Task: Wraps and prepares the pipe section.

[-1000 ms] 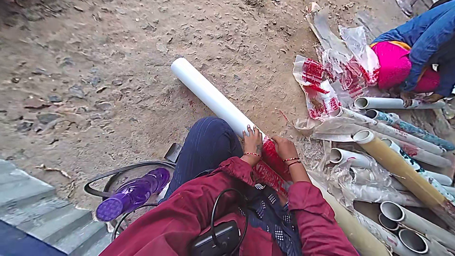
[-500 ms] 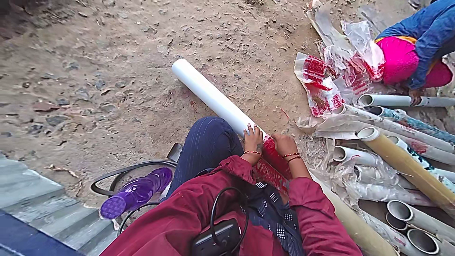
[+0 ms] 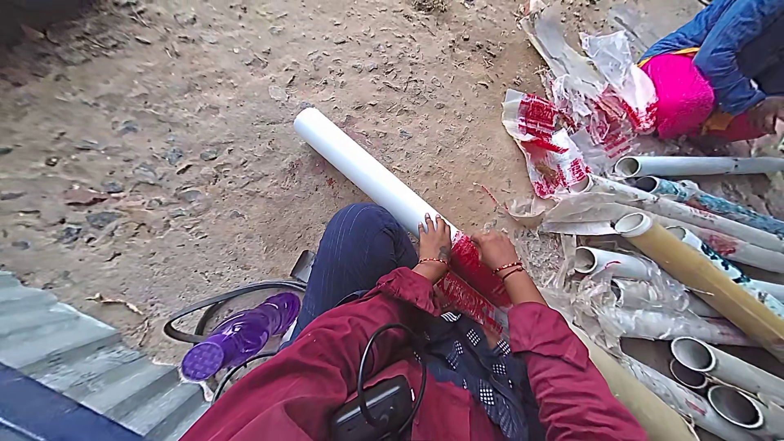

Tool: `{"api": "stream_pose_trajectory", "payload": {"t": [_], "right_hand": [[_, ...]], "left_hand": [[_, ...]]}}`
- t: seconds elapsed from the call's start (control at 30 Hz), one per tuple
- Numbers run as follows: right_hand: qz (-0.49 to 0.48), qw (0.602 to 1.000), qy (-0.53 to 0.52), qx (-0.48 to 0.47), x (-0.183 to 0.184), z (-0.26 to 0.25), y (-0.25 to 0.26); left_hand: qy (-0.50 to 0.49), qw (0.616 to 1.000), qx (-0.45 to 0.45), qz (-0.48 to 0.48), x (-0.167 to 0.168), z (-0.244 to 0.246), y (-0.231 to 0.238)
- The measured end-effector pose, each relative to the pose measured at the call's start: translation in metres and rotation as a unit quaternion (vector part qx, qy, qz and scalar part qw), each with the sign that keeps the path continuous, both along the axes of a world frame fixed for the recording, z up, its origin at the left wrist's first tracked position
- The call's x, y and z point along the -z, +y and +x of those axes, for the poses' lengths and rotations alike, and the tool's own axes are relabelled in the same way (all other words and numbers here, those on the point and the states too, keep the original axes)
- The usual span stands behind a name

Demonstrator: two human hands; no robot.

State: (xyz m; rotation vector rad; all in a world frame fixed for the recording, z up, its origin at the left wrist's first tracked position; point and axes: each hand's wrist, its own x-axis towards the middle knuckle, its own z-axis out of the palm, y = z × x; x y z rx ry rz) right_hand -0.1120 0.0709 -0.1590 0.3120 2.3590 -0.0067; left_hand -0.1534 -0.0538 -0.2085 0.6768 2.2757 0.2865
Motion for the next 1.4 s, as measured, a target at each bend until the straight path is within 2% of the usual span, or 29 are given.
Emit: {"api": "stream_pose_trajectory", "payload": {"t": [0.1, 0.17, 0.27, 0.57, 1.0, 1.2, 1.4], "right_hand": [[-0.002, 1.000, -0.003, 0.009, -0.001, 0.007, 0.005], [-0.002, 1.000, -0.002, 0.008, -0.002, 0.015, 0.011], [0.000, 1.000, -0.013, 0.012, -0.004, 0.029, 0.020], [0.005, 0.998, -0.005, 0.056, -0.017, 0.087, 0.044], [0.006, 0.999, 0.007, 0.045, -0.020, 0.157, 0.082], [0.031, 0.997, -0.036, 0.055, -0.028, 0.178, 0.091], [0.077, 0.989, -0.102, 0.074, -0.041, 0.176, 0.088]], "left_hand": [[-0.030, 0.999, -0.020, 0.035, -0.002, 0.001, -0.001], [-0.049, 0.992, -0.049, 0.101, -0.002, 0.002, -0.003], [-0.010, 0.976, -0.058, 0.208, 0.009, 0.003, 0.000], [0.007, 0.973, -0.064, 0.222, 0.018, 0.003, 0.004], [0.028, 0.981, -0.058, 0.181, 0.018, 0.000, 0.018], [0.036, 0.984, -0.035, 0.171, 0.019, 0.000, 0.019], [0.019, 0.981, -0.020, 0.190, 0.022, -0.002, 0.020]]}}
